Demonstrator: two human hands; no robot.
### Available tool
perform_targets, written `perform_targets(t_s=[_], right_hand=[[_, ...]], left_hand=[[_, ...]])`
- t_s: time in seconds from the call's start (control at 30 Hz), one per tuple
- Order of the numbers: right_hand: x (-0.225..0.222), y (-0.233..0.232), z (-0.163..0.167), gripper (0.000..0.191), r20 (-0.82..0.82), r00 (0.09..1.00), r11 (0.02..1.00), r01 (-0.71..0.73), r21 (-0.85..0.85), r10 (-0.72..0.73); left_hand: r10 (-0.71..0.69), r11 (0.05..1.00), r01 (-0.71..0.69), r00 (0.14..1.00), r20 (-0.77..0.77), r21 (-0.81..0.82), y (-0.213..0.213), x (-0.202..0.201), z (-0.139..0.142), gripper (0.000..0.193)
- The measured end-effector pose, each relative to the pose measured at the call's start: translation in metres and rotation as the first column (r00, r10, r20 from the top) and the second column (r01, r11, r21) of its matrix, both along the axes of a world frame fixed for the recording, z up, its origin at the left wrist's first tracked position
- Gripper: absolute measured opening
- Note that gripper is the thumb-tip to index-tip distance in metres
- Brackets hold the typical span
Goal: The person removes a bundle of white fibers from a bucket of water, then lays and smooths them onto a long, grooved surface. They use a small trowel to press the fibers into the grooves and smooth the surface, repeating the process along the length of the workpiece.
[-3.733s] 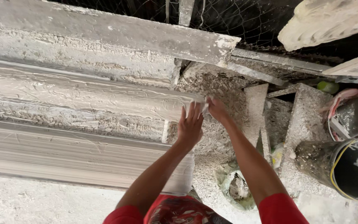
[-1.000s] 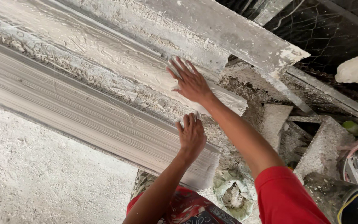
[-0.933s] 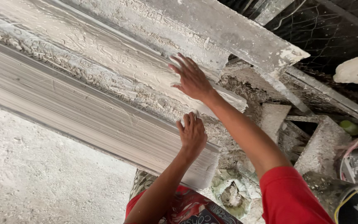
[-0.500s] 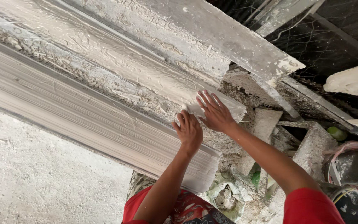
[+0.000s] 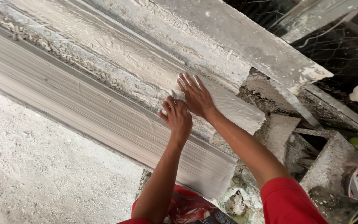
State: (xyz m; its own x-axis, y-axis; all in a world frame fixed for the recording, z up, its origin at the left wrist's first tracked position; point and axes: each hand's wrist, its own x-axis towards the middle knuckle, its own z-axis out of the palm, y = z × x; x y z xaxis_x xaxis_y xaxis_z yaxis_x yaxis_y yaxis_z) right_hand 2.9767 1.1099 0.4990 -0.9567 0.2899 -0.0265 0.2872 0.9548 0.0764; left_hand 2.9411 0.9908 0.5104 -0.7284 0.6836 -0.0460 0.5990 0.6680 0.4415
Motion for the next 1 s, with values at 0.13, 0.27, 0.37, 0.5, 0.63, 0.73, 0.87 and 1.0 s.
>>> perform_targets(t_s=[0.13, 0.27, 0.37, 0.5, 0.63, 0.73, 0.87, 1.0], right_hand=[[-0.041, -0.001, 0.011, 0.078, -0.015, 1.0, 0.988, -0.008, -0.154, 0.006], [-0.073, 0.006, 0.018, 0.072, -0.093, 0.996, 0.994, -0.02, -0.106, 0.011], [-0.079, 0.014, 0.02, 0.072, -0.113, 0.993, 0.986, 0.016, -0.165, -0.035], [-0.06, 0.017, 0.014, 0.071, -0.034, 0.999, 0.988, 0.02, -0.155, -0.026], [-0.04, 0.007, 0.006, 0.074, -0.012, 0.999, 0.983, -0.032, -0.179, 0.03], [-0.042, -0.002, 0.0, 0.081, 0.127, 0.992, 0.991, 0.032, -0.132, -0.015], [-0.069, -0.002, -0.005, 0.087, 0.093, 0.996, 0.996, 0.019, -0.09, -0.011], [-0.105, -0.002, 0.002, 0.086, 0.105, 0.994, 0.998, 0.021, -0.066, -0.014]], left_hand=[[-0.047, 0.993, 0.051, 0.998, 0.035, -0.11, -0.02, -0.011, 0.004, 0.038], [-0.061, 0.995, 0.061, 0.998, 0.001, -0.082, -0.023, -0.021, 0.004, 0.031], [-0.065, 0.984, 0.084, 0.991, 0.119, -0.155, -0.016, -0.037, 0.003, 0.027], [-0.093, 0.983, 0.097, 0.995, 0.031, -0.155, -0.011, -0.058, 0.002, 0.031], [-0.174, 0.958, 0.173, 0.985, 0.014, -0.23, -0.016, -0.068, -0.002, 0.033], [-0.237, 0.934, 0.23, 0.971, 0.009, -0.274, -0.017, -0.075, -0.005, 0.04], [-0.292, 0.92, 0.259, 0.954, -0.073, -0.296, -0.015, -0.091, -0.004, 0.052], [-0.353, 0.823, 0.345, 0.933, 0.071, -0.452, -0.016, -0.122, 0.01, 0.053]])
